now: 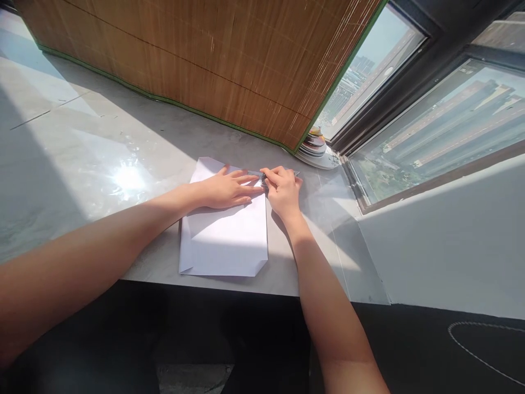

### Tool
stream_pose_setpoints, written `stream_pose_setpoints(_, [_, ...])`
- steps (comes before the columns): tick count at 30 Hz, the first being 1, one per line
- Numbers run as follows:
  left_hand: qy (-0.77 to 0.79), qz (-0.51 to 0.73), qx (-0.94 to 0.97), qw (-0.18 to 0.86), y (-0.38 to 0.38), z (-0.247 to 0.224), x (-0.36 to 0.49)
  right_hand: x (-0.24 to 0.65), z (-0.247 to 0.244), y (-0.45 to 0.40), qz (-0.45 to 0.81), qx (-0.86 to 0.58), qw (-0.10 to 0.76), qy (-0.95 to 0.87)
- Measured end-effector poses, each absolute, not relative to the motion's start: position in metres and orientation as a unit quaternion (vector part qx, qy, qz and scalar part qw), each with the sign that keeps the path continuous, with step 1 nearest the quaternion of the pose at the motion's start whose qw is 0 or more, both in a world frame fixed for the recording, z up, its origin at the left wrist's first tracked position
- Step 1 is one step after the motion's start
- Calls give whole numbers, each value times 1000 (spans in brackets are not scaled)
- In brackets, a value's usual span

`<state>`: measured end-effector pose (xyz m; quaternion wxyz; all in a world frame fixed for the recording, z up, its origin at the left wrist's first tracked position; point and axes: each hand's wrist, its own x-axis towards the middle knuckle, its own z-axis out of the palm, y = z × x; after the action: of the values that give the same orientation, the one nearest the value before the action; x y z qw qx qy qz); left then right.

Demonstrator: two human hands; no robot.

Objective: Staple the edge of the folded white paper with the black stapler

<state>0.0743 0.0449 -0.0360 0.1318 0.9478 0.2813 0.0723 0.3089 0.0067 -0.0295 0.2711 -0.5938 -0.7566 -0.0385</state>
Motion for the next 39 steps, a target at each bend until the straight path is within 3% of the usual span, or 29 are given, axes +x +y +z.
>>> stream_pose_setpoints(13, [279,73,948,138,45,-35,73,300,-30,0,-60,-594,194,-779])
stream_pose_setpoints(30, [283,64,950,112,46,-33,72,351,-42,24,-45,-689,348,-634])
stream_pose_setpoints(34, [264,125,951,99,43,-24,70,328,-30,18,-91,-660,406,-626])
stream_pose_setpoints(39, [365,340,866,43,47,-12,64,285,-20,1,-11,-612,437,-658])
